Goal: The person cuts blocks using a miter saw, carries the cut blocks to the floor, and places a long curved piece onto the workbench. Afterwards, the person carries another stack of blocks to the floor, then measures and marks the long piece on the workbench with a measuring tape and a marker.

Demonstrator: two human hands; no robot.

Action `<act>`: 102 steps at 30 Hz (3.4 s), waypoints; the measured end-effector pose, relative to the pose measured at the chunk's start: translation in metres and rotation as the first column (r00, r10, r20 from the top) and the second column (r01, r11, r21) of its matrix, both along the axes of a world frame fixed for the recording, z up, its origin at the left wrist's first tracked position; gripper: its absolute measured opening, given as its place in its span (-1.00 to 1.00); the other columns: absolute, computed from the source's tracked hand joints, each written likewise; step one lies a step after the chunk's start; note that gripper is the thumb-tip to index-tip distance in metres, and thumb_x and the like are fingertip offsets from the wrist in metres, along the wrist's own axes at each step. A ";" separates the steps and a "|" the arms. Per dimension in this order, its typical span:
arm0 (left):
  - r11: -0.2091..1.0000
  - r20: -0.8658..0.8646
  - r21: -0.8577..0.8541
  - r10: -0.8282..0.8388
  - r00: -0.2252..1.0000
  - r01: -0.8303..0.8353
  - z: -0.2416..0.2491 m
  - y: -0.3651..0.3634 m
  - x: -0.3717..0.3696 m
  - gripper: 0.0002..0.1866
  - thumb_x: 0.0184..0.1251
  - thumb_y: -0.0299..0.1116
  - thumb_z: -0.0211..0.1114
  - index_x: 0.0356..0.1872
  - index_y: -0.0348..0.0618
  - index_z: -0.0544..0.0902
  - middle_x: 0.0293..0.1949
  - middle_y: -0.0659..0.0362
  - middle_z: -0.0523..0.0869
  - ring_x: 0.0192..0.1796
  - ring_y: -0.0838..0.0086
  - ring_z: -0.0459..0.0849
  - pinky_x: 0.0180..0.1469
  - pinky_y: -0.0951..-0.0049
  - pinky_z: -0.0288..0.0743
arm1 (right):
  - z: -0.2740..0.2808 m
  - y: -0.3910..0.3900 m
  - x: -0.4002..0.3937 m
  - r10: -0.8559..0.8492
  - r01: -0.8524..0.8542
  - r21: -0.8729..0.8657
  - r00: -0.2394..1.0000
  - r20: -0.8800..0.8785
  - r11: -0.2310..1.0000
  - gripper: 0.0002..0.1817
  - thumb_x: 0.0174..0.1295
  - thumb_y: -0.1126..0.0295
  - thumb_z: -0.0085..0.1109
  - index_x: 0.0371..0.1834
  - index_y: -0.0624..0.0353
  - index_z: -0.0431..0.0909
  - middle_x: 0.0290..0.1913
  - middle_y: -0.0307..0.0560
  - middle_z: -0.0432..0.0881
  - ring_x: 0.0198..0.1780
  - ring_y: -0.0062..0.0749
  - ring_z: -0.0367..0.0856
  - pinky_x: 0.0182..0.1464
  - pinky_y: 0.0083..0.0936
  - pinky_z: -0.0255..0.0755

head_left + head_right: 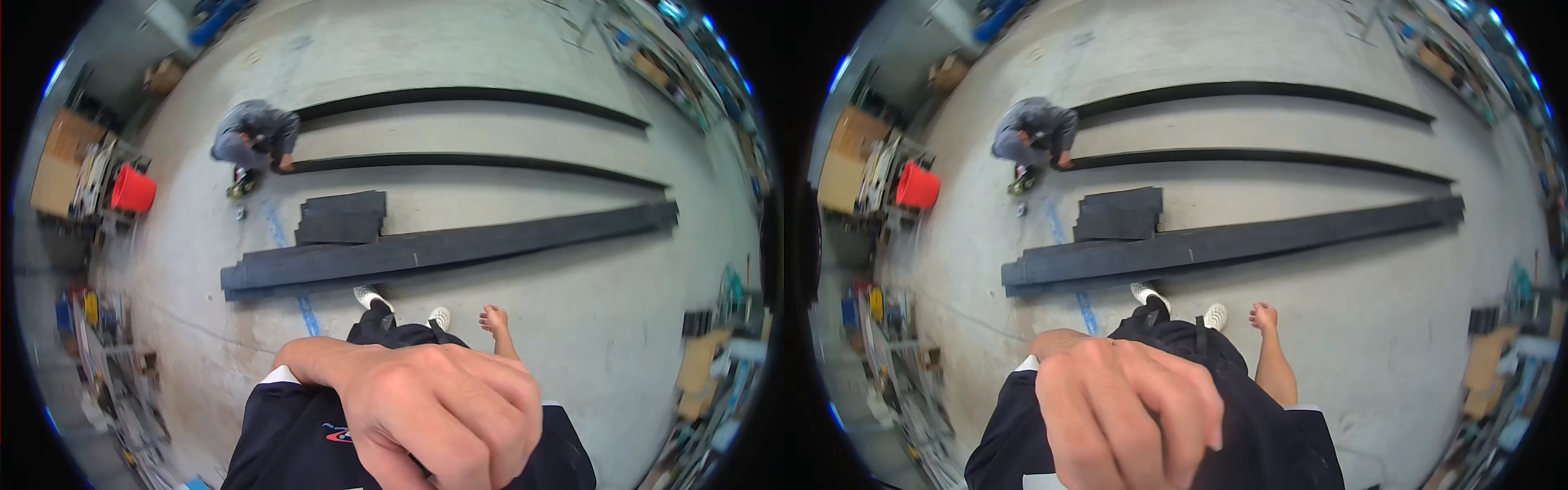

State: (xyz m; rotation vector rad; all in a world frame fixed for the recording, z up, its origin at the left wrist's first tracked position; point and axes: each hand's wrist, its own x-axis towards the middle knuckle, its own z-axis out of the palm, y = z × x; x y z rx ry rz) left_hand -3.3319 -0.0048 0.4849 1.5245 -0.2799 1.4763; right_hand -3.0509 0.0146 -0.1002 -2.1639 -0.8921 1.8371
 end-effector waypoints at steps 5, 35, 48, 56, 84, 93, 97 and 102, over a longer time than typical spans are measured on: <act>0.957 -0.099 -0.027 -0.292 0.951 0.291 -0.020 0.006 0.052 -0.80 0.33 -0.32 0.40 -0.44 -0.21 0.72 -0.41 0.13 0.69 -0.33 0.30 0.65 -0.24 0.34 0.53 | -0.022 -0.070 0.084 -0.112 0.111 -0.038 0.994 -0.007 0.993 -0.61 0.35 0.17 0.16 0.14 0.15 0.55 -0.21 0.00 0.71 -0.40 -0.33 0.69 -0.46 -0.40 0.55; -0.320 -0.770 -0.508 -0.248 0.588 -0.800 -0.650 -0.155 -0.188 -0.68 0.55 -0.16 0.09 -0.10 -0.26 0.60 -0.44 0.17 0.65 -0.44 0.35 0.60 -0.24 0.30 0.58 | -0.049 -0.033 0.049 0.169 -0.175 0.050 0.980 0.104 0.983 -0.62 0.17 0.07 0.14 -0.25 0.18 0.71 -0.38 -0.05 0.75 -0.43 -0.31 0.73 -0.37 -0.35 0.61; 0.118 -0.790 -0.254 -0.598 0.136 -0.960 -0.653 -0.111 -0.143 -0.59 0.40 -0.08 0.17 -0.14 -0.30 0.63 -0.36 0.07 0.68 -0.32 0.28 0.64 -0.18 0.26 0.57 | -0.043 -0.047 0.051 0.146 -0.146 -0.008 0.982 0.115 0.989 -0.61 0.12 0.09 0.10 -0.47 0.24 0.70 -0.42 0.04 0.75 -0.43 -0.22 0.73 -0.34 -0.30 0.61; 0.189 -0.815 -0.187 -0.578 0.045 -0.964 -0.660 -0.132 -0.158 -0.54 0.30 -0.03 0.22 -0.17 -0.33 0.65 -0.30 0.01 0.70 -0.25 0.24 0.67 -0.14 0.24 0.57 | -0.018 -0.014 0.028 0.082 -0.077 0.132 0.996 -0.035 0.988 -0.36 0.23 -0.22 0.17 -0.04 0.20 0.66 -0.24 -0.03 0.76 -0.36 -0.31 0.74 -0.34 -0.35 0.62; 0.126 -0.744 -0.023 -0.665 -0.067 -0.992 -0.688 -0.265 -0.144 -0.35 -0.14 0.16 0.41 -0.34 -0.37 0.72 -0.15 -0.21 0.74 0.04 0.05 0.73 -0.01 0.13 0.56 | -0.022 -0.019 0.043 0.036 -0.038 -0.015 0.995 -0.089 0.999 -0.47 0.33 -0.01 0.14 0.15 0.19 0.56 -0.13 0.04 0.74 -0.30 -0.32 0.74 -0.27 -0.37 0.61; 0.259 -0.776 0.033 -0.602 -0.188 -0.965 -0.663 -0.264 -0.139 -0.51 -0.17 0.03 0.37 -0.41 -0.26 0.75 -0.18 -0.23 0.69 -0.03 -0.07 0.70 -0.04 0.10 0.57 | -0.025 -0.009 0.049 0.105 -0.109 -0.042 0.990 -0.091 0.993 -0.50 0.44 0.06 0.03 0.29 0.17 0.43 -0.08 0.08 0.72 -0.31 -0.26 0.74 -0.31 -0.35 0.60; 0.261 -0.764 0.027 -0.617 -0.188 -0.965 -0.675 -0.266 -0.137 -0.53 -0.17 0.02 0.37 -0.40 -0.23 0.75 -0.18 -0.21 0.70 -0.04 -0.07 0.70 -0.04 0.11 0.58 | -0.027 -0.008 0.044 0.101 -0.106 -0.044 0.990 -0.099 0.993 -0.51 0.42 0.07 0.05 0.28 0.15 0.45 -0.08 0.08 0.73 -0.29 -0.24 0.74 -0.32 -0.35 0.60; 0.238 -0.763 0.078 -0.611 -0.212 -0.968 -0.675 -0.264 -0.127 -0.53 -0.17 0.02 0.36 -0.41 -0.24 0.76 -0.17 -0.22 0.71 -0.07 -0.11 0.69 -0.02 0.11 0.58 | -0.018 -0.004 0.038 0.078 -0.085 -0.055 0.990 -0.117 0.995 -0.52 0.41 0.10 0.06 0.29 0.14 0.45 -0.10 0.12 0.73 -0.30 -0.24 0.74 -0.36 -0.39 0.59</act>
